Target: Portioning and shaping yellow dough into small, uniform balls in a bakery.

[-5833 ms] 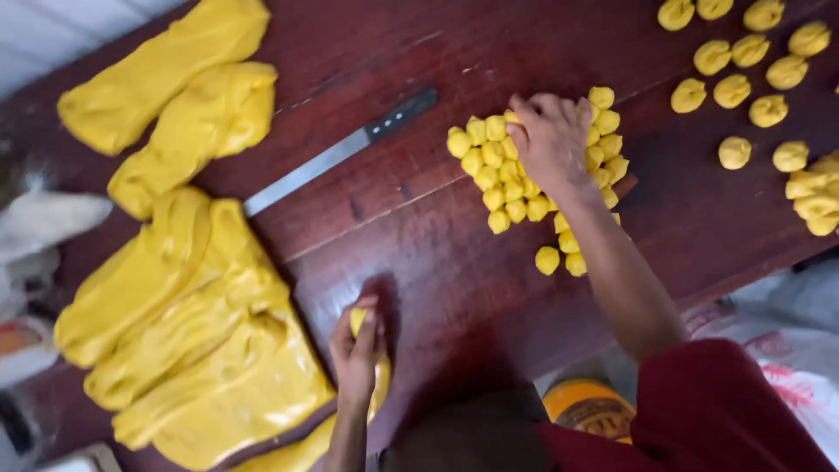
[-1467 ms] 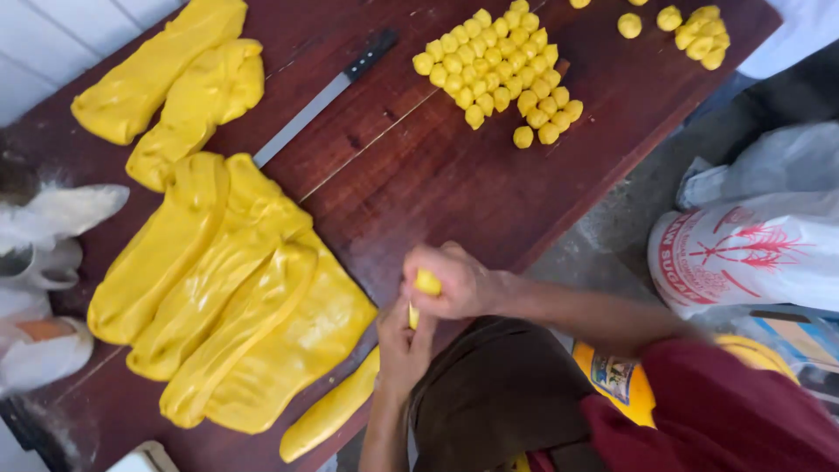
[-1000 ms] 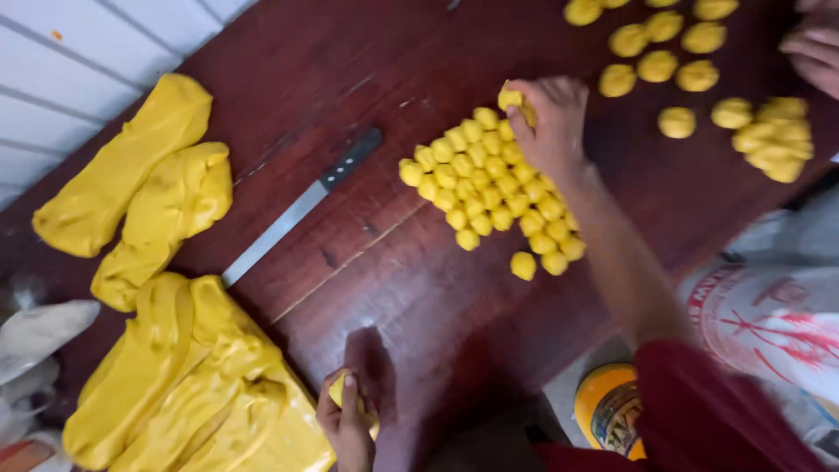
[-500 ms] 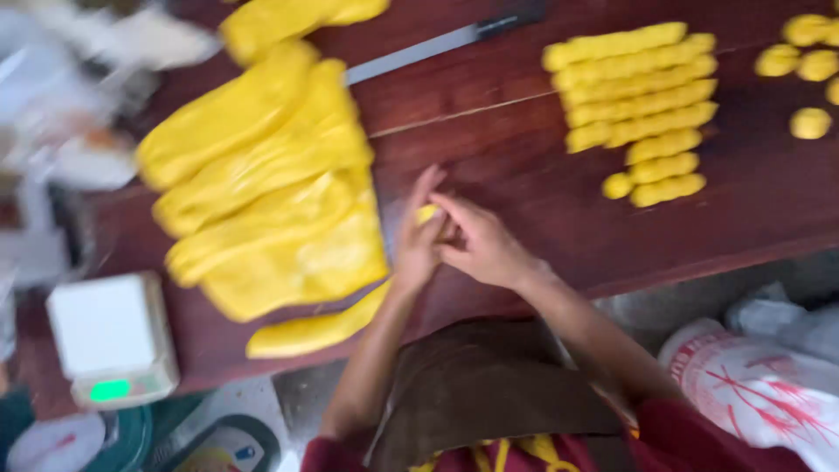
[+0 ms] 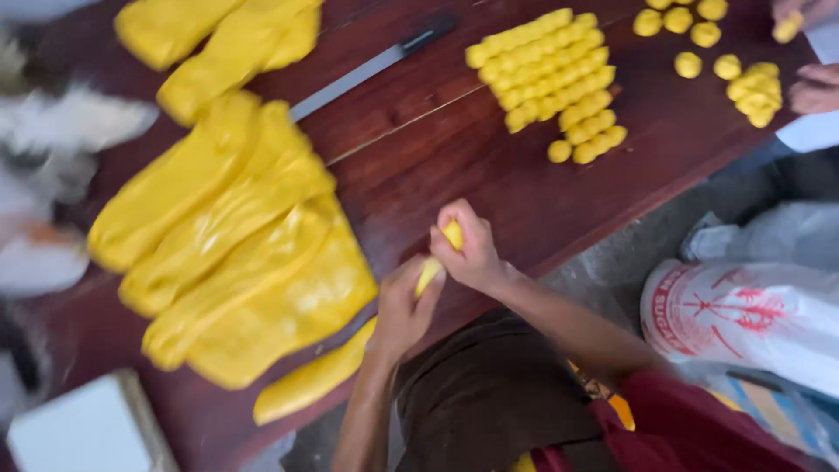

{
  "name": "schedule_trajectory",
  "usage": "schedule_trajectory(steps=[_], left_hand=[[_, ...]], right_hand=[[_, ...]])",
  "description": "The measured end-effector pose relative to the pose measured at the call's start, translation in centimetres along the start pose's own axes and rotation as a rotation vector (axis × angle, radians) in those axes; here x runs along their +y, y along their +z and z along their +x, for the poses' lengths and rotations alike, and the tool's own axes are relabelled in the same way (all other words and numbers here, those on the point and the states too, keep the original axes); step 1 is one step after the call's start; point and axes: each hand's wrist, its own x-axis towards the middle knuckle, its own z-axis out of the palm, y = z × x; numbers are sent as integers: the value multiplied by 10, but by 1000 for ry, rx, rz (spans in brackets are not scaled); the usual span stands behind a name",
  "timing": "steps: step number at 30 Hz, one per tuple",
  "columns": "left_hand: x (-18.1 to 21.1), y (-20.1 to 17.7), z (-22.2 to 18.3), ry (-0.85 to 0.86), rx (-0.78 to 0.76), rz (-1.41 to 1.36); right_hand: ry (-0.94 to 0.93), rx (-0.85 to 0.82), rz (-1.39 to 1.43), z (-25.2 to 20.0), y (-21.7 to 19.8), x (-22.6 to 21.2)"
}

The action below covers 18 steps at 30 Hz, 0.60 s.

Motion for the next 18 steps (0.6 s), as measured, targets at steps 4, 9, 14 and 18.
schedule_trajectory(steps=[4, 9, 14, 18], left_hand=[[-18, 15, 10, -114, 285, 72], [-62, -1, 30, -574, 494, -191], [-76, -10, 37, -626, 581, -22], [-90, -16, 32, -654, 748, -222]], right_hand=[[349, 104, -225, 7, -67, 62], [361, 339, 92, 77, -172, 217], [33, 361, -474, 175, -245, 286], [21, 13, -800, 196, -240, 298]])
